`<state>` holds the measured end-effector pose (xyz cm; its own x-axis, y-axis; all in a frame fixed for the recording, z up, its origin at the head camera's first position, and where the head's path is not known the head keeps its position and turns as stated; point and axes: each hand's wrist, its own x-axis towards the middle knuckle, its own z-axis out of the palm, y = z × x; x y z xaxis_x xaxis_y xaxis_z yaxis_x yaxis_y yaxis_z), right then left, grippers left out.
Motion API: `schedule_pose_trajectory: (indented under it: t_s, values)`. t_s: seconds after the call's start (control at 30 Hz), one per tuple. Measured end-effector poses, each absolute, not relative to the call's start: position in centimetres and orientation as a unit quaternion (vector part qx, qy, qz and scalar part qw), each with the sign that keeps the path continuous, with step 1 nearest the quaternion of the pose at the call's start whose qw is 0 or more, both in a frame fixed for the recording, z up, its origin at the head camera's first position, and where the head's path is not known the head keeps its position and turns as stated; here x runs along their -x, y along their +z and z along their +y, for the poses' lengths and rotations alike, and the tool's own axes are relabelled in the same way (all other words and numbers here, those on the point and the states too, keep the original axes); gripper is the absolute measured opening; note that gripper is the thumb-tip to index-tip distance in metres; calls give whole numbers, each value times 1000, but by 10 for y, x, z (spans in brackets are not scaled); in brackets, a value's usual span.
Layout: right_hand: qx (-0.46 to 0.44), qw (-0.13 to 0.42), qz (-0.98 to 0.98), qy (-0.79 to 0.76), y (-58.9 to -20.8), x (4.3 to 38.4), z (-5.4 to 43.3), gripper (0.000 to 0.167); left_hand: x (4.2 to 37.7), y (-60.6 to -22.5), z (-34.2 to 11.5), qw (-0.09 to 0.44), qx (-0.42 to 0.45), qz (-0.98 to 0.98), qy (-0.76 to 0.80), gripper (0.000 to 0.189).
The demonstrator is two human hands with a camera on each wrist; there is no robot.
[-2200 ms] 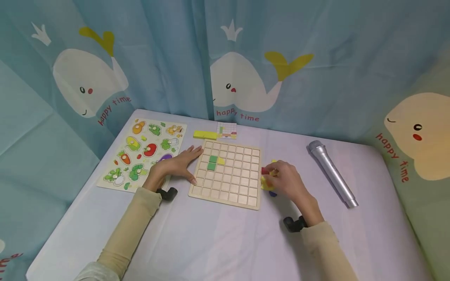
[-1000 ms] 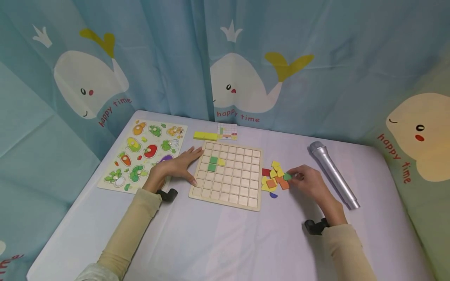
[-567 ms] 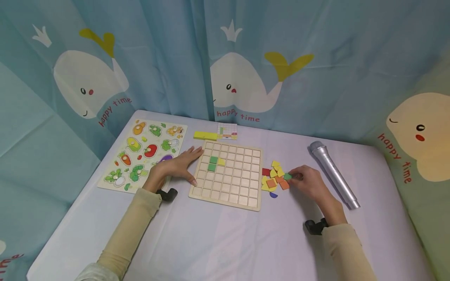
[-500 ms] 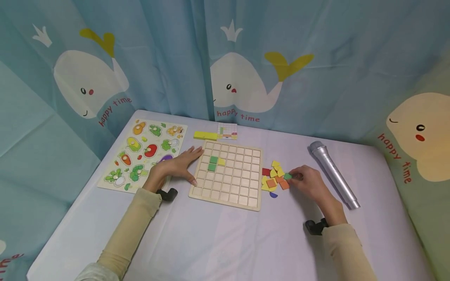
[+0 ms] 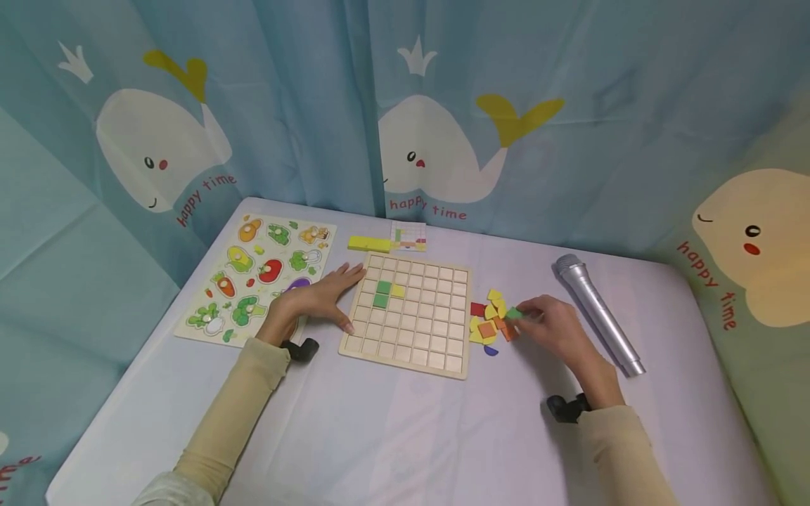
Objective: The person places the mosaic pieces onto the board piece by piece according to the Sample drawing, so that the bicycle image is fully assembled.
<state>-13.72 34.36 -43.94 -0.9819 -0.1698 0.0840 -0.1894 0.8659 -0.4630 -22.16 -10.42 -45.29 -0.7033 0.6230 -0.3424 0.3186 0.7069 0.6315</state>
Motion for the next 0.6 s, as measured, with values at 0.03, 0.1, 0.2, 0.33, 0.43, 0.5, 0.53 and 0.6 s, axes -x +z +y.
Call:
schedule_pose_trajectory:
  t_s: [0.03, 0.1, 0.2, 0.33, 0.43, 0.5, 0.53, 0.6]
  values:
    - [-97, 22, -964, 246, -439, 137, 341, 25, 222, -453, -104, 277, -267, 881, 274, 123]
    - [-106, 26, -962, 250, -437, 137, 335, 24, 222, -454, -104, 276, -268, 882, 273, 123]
    - [-115, 26, -959, 258, -434, 137, 326, 24, 222, -454, -104, 275, -269, 882, 272, 122]
    - [-124, 27, -958, 258, -432, 138, 314, 25, 222, -453, -104, 274, -266, 882, 274, 123]
    - [-133, 29, -956, 259, -431, 139, 307, 24, 222, -453, -104, 275, -265, 883, 275, 123]
    - [-138, 24, -954, 266, -431, 139, 303, 24, 221, -453, -104, 275, -266, 882, 274, 123]
    - [-140, 21, -952, 270, -431, 139, 301, 24, 221, -452, -104, 276, -266, 882, 274, 123]
    - [-145, 16, -950, 276, -431, 140, 295, 24, 221, -452, -104, 277, -264, 882, 275, 123]
